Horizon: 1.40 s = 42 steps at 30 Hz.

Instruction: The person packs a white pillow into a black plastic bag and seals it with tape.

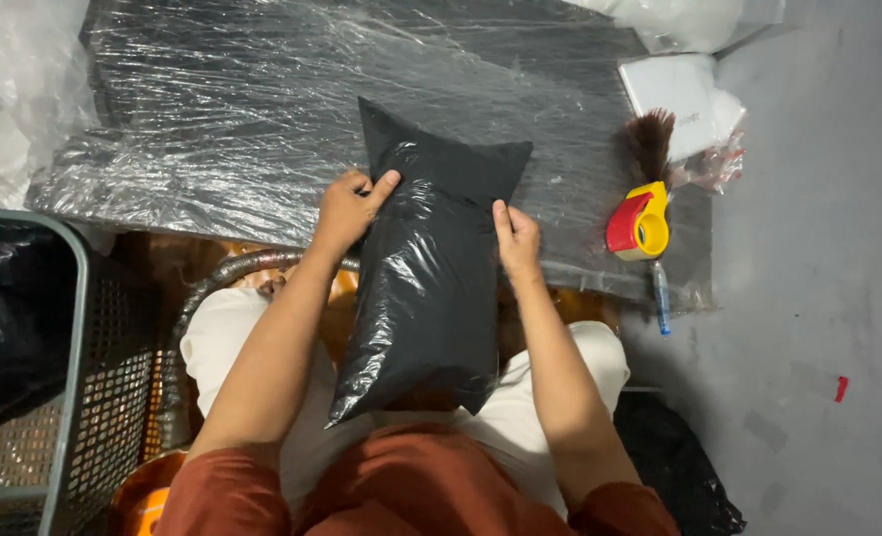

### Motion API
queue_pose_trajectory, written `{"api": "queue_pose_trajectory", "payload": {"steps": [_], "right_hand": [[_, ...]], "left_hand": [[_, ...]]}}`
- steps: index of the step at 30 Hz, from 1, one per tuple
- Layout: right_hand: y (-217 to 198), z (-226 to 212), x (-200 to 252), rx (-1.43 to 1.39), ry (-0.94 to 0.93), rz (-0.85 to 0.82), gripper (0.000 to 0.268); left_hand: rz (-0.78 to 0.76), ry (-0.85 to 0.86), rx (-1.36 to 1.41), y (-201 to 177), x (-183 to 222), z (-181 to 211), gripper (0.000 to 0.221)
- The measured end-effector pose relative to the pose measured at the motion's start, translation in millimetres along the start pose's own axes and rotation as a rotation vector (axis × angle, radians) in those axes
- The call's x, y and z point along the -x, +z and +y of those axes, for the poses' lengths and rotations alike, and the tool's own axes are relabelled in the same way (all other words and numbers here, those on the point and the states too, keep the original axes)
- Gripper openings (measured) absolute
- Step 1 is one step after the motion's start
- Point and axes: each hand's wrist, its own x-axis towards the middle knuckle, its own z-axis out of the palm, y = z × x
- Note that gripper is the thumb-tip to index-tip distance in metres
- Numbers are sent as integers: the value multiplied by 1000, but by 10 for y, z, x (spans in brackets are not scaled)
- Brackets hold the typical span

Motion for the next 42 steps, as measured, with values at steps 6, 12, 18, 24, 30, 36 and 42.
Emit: {"api": "queue_pose_trajectory", "payload": {"steps": [6, 12, 18, 24, 30, 36, 42], "right_hand": [[172, -226, -3, -389, 147, 191, 37], [140, -255, 149, -237, 116, 73, 26], [265, 194, 77, -223, 165, 139, 43], [36, -267, -91, -41, -23, 234, 37], [-427, -877, -182, 3, -49, 249, 39], [-390, -1575, -179, 277, -211, 143, 43], [-143, -2068, -384, 387, -249, 70, 41]], "left_hand": [[59, -107, 29, 149, -188, -454, 68], [57, -118, 18, 142, -205, -476, 71], [41, -171, 32, 127, -145, -278, 73], [-144, -368, 65, -146, 251, 518, 86], [-285, -399, 110, -56, 435, 844, 89], [-158, -106, -58, 501, -2, -242, 49], [39, 198, 105, -147, 137, 638, 42]]}}
